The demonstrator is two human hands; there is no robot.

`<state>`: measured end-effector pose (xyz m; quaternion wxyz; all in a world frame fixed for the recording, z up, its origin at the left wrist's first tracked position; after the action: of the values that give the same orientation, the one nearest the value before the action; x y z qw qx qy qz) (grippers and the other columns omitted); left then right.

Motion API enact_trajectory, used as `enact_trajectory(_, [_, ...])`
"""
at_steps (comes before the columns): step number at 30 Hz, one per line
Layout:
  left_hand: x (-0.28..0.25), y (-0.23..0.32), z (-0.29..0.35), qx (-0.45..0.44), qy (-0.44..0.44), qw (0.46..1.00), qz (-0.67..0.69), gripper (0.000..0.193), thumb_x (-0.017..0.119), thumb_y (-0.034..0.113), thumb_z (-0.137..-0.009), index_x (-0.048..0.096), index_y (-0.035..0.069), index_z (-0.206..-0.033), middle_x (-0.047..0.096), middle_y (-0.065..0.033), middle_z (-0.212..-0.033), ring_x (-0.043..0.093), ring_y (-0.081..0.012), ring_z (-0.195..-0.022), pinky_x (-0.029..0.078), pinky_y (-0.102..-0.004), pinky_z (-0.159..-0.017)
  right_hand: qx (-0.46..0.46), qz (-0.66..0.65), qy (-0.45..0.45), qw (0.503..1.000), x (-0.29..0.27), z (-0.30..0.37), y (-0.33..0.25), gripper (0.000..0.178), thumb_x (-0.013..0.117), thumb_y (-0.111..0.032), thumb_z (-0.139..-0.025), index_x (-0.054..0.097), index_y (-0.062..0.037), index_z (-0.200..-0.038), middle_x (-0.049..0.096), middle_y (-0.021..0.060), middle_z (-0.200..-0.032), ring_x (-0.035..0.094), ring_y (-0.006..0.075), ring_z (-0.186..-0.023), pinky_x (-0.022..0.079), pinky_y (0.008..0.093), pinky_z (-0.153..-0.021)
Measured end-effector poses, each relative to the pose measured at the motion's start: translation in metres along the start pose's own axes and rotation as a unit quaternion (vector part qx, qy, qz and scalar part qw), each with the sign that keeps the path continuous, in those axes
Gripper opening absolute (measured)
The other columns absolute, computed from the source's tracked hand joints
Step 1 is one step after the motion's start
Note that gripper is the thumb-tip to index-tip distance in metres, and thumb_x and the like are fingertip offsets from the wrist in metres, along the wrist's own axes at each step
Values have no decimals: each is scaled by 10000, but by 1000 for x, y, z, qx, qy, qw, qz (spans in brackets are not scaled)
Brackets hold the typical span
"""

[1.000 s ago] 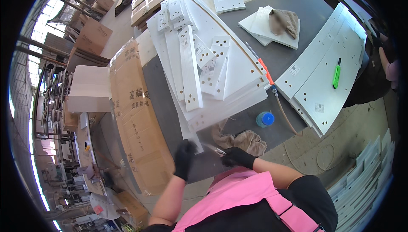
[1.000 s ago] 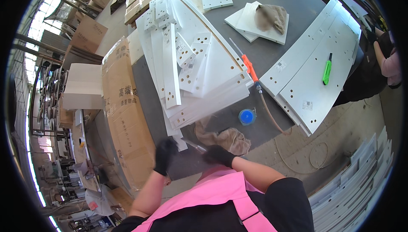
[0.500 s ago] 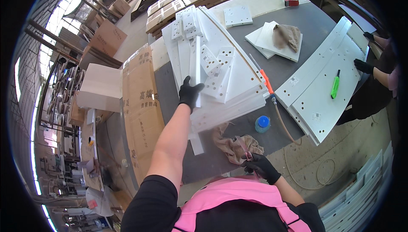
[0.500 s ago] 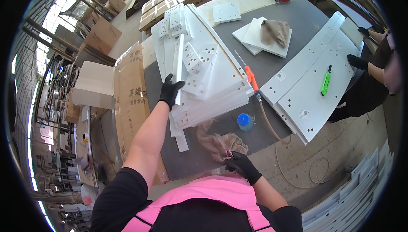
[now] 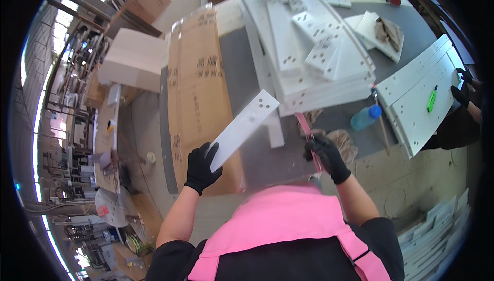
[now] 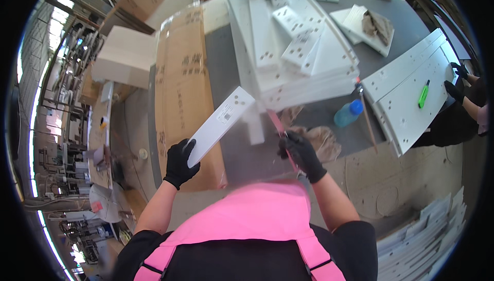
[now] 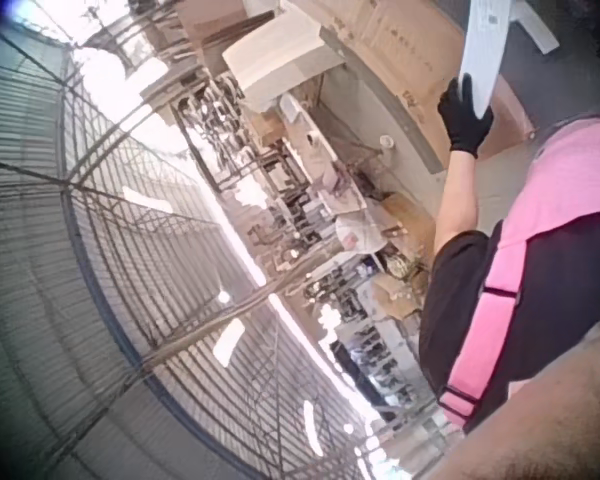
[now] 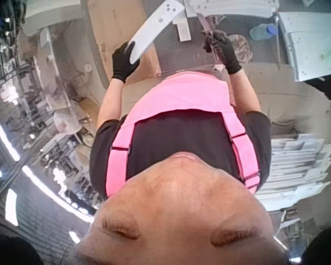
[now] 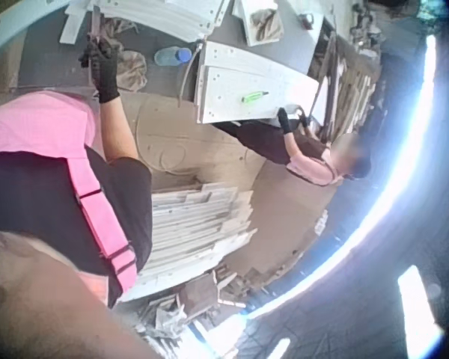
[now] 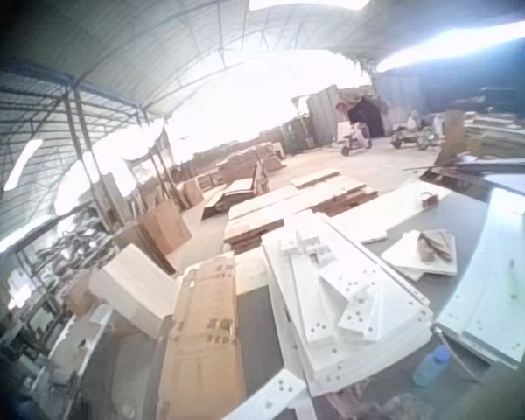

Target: The person uses a utility knife to cut a white plastic strip and then uses a spray bottle to clean white furniture panels. They handle the panels and place them on a workbench while another person works nearby.

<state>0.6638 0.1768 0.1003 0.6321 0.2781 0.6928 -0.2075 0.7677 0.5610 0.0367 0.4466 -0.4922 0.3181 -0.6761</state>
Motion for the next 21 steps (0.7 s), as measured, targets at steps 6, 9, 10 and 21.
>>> enact_trajectory(6, [40, -100, 117, 34, -77, 996, 7, 741, 712, 260, -655, 505, 182, -1361, 508, -147, -1330, 520, -349, -1086, 401, -478, -906, 9, 54, 8, 998, 83, -18, 74, 201, 543, -118, -968, 611, 24, -1093, 623, 54, -793, 599, 120, -712, 485, 259, -660])
enact_trajectory(9, [54, -145, 132, 35, -109, 993, 21, 752, 710, 246, -675, 484, 169, -1389, 477, -147, -1382, 454, -344, -1239, 345, -486, -1027, 30, 42, 40, 998, 102, -24, 107, 219, 549, -101, -935, 634, 19, -1097, 622, 47, -796, 595, 121, -716, 486, 259, -677])
enact_trajectory(10, [59, -152, 131, 24, -140, 990, 2, 758, 716, 261, -685, 475, 164, -1397, 462, -149, -1397, 427, -343, -1276, 319, -490, -1063, 59, 73, 63, 994, 104, -25, 113, 224, 562, -112, -926, 643, 15, -1091, 626, 47, -797, 597, 120, -721, 487, 257, -681])
enact_trajectory(21, [110, -106, 99, 69, -45, 994, 74, 705, 708, 415, -784, 465, 217, -1416, 424, -148, -1411, 354, -341, -1336, 233, -511, -1142, -108, 642, 13, 759, 134, -71, 100, 297, 613, -367, -872, 725, -134, -1019, 710, 81, -988, 664, 262, -894, 431, 405, -821])
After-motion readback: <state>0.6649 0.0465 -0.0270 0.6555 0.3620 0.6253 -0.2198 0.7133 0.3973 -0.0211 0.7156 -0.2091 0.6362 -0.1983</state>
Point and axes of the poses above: each hand's wrist, its own z-axis away from the middle knuckle, its own x-axis out of the palm, y = z × x, the point moved 1 cm from there along -z, towards the middle knuckle
